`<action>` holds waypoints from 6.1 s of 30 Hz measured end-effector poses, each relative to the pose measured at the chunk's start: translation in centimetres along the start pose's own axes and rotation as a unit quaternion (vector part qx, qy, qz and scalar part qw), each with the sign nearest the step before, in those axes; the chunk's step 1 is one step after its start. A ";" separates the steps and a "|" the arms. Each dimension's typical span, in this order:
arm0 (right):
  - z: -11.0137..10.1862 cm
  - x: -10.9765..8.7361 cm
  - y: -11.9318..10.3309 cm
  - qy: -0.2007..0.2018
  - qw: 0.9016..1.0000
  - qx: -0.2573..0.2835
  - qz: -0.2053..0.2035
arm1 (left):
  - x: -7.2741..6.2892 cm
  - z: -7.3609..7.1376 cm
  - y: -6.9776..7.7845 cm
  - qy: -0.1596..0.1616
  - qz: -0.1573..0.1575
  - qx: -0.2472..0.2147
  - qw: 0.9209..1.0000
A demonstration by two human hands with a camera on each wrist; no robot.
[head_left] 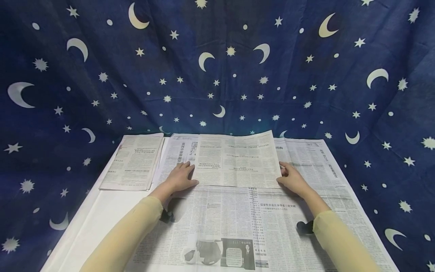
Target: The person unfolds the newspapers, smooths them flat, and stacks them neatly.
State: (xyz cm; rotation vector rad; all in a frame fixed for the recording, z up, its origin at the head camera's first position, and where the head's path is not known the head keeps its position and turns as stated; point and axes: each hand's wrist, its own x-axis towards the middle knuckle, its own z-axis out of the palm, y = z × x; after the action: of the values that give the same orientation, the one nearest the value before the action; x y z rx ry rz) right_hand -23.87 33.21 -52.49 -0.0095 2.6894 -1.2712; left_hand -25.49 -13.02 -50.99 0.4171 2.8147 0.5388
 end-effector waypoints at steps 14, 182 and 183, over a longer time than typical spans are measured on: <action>0.1 -0.8 -0.5 0.001 0.999 -0.032 0.009 | -0.2 0.3 -0.2 0.005 0.006 -0.009 1.000; 7.4 -1.9 -6.2 -0.078 0.920 -0.320 -0.212 | 0.2 4.1 5.7 0.007 0.144 0.115 0.983; 7.9 -1.7 -6.5 -0.081 0.919 -0.322 -0.214 | 0.4 4.3 5.9 0.006 0.138 0.118 0.983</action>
State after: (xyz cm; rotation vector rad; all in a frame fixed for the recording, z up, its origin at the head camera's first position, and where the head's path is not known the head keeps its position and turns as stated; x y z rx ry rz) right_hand -21.38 23.12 -52.14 -0.7793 2.9015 -0.3606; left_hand -23.29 -6.25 -52.65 0.8637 2.8588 0.2583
